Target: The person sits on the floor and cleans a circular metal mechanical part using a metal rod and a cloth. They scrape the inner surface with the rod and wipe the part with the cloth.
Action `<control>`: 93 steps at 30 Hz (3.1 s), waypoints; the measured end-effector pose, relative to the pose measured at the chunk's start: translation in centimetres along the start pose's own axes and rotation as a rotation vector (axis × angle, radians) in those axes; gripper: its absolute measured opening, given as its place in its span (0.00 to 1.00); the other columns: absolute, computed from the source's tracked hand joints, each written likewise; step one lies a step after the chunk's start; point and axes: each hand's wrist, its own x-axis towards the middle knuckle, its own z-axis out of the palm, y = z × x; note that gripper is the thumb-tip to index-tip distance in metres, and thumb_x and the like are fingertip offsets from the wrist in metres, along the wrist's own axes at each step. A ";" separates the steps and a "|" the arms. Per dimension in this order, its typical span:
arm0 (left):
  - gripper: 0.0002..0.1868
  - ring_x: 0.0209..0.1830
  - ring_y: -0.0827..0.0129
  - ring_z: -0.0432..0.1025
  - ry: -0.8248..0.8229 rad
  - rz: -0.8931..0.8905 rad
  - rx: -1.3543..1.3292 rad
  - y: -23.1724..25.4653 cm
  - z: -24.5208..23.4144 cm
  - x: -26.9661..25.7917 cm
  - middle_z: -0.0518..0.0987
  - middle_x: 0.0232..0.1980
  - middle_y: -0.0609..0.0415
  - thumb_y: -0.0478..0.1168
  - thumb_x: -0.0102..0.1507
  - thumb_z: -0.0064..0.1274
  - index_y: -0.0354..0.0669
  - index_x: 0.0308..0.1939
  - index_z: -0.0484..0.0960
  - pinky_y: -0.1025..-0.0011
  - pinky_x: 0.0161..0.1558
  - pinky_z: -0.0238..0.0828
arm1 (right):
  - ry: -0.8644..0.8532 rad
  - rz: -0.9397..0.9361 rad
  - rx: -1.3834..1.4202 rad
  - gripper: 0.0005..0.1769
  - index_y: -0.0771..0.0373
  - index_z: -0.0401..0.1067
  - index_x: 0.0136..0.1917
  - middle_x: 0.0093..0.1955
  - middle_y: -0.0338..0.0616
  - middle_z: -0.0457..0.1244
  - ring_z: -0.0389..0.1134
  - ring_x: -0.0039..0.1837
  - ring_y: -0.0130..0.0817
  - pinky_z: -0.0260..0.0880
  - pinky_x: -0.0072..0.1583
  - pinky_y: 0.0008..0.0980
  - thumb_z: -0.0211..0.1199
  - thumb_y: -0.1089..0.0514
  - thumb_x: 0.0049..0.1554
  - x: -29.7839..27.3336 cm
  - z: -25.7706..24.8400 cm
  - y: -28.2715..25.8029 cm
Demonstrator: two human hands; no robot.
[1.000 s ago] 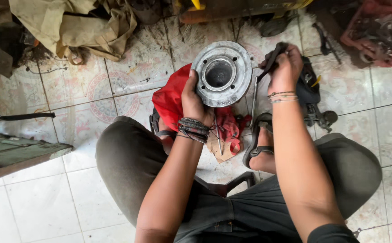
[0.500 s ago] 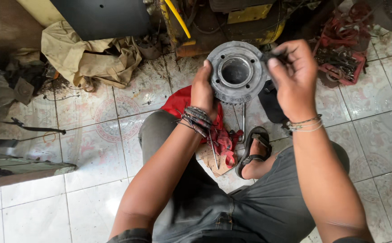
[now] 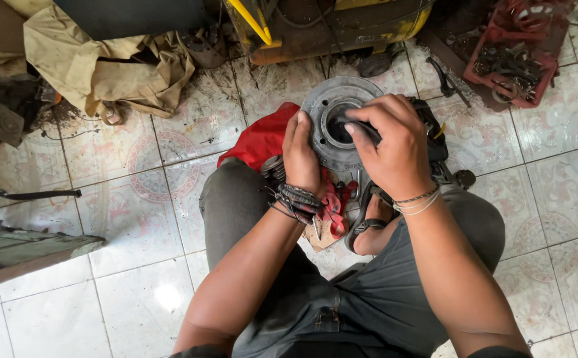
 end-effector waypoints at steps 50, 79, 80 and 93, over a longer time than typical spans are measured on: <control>0.22 0.53 0.60 0.73 0.021 0.061 0.179 0.9 -1.4 -1.2 0.80 0.52 0.42 0.49 0.69 0.49 0.37 0.60 0.78 0.61 0.56 0.73 | -0.025 0.013 -0.174 0.05 0.62 0.75 0.43 0.41 0.46 0.65 0.64 0.48 0.51 0.62 0.52 0.48 0.69 0.66 0.54 -0.4 4.2 1.2; 0.23 0.56 0.63 0.73 0.035 0.061 0.189 0.9 -1.3 -0.8 0.80 0.57 0.45 0.47 0.66 0.50 0.36 0.60 0.76 0.67 0.58 0.73 | -0.039 0.099 -0.340 0.05 0.56 0.74 0.40 0.41 0.38 0.69 0.63 0.50 0.48 0.57 0.51 0.47 0.69 0.63 0.51 -0.2 4.5 2.2; 0.21 0.53 0.65 0.73 0.032 0.056 0.172 0.9 -1.4 -0.9 0.80 0.54 0.46 0.47 0.67 0.49 0.36 0.58 0.77 0.68 0.57 0.73 | -0.077 0.096 -0.232 0.05 0.57 0.74 0.40 0.41 0.39 0.69 0.62 0.49 0.47 0.57 0.50 0.48 0.70 0.63 0.53 -0.3 4.5 2.2; 0.23 0.57 0.66 0.72 -0.010 0.131 0.279 0.4 -2.1 0.2 0.79 0.57 0.47 0.49 0.67 0.48 0.37 0.60 0.76 0.69 0.59 0.71 | -0.172 0.044 -0.145 0.04 0.57 0.74 0.41 0.39 0.39 0.66 0.61 0.50 0.48 0.57 0.50 0.47 0.69 0.62 0.53 -0.2 3.7 2.0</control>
